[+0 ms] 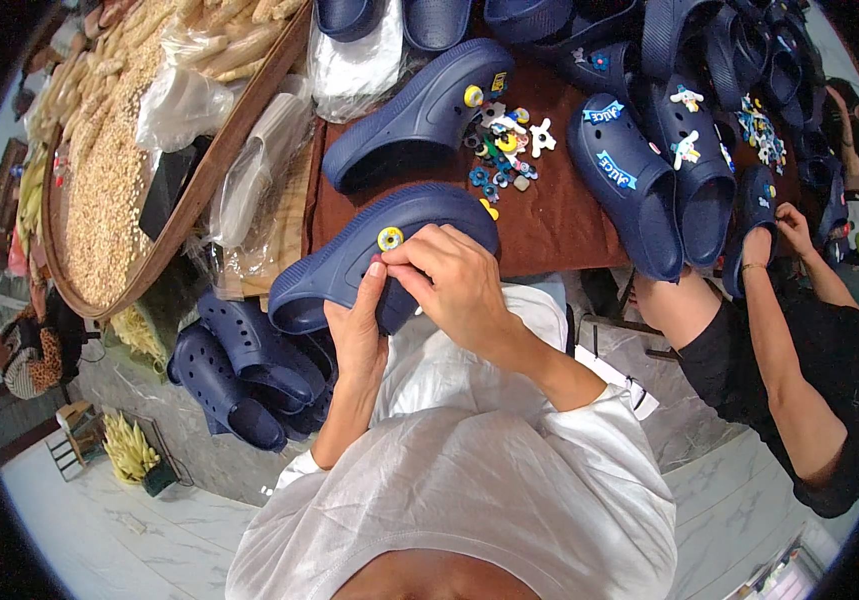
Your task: Attaching decorative charms to blue clog-style shoes.
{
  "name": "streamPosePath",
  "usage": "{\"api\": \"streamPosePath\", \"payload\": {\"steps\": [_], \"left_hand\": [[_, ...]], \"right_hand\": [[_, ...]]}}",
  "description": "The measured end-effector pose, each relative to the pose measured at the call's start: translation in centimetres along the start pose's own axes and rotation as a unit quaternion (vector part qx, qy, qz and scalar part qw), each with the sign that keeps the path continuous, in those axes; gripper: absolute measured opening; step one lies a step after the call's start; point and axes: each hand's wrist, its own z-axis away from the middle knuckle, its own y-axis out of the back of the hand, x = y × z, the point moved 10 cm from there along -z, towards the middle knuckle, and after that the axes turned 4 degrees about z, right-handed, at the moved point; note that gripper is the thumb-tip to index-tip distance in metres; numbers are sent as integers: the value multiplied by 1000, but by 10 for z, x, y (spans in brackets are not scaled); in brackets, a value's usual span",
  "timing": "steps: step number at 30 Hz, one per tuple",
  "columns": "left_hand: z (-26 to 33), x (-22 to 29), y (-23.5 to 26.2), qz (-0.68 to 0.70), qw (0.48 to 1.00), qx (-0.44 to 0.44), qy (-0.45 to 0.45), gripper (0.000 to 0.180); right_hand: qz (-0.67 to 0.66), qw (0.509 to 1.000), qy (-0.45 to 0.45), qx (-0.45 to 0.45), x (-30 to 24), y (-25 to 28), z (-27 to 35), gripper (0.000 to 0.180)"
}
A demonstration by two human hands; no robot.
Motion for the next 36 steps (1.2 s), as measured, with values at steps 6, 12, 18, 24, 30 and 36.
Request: {"api": "streamPosePath", "payload": {"steps": [6, 12, 18, 24, 30, 36], "left_hand": [[-1, -5, 8, 11, 1000, 28, 5, 27], [-4, -5, 8, 8, 999, 40, 5, 27], [-5, -5, 6, 3, 998, 58, 8, 28], [-10, -4, 5, 23, 998, 36, 47, 33], [-11, -16, 10, 145, 978, 10, 148, 43], [-9, -15, 11, 234, 957, -9, 171, 41]], "right_hand": [[26, 999, 27, -10, -8, -4, 3, 16], [44, 998, 45, 12, -10, -2, 10, 24], [52, 991, -1, 120, 13, 45, 22, 22], [138, 969, -155, 131, 123, 66, 42, 15], [225, 957, -137, 120, 151, 67, 30, 20], [266, 948, -113, 131, 155, 62, 28, 18]]}}
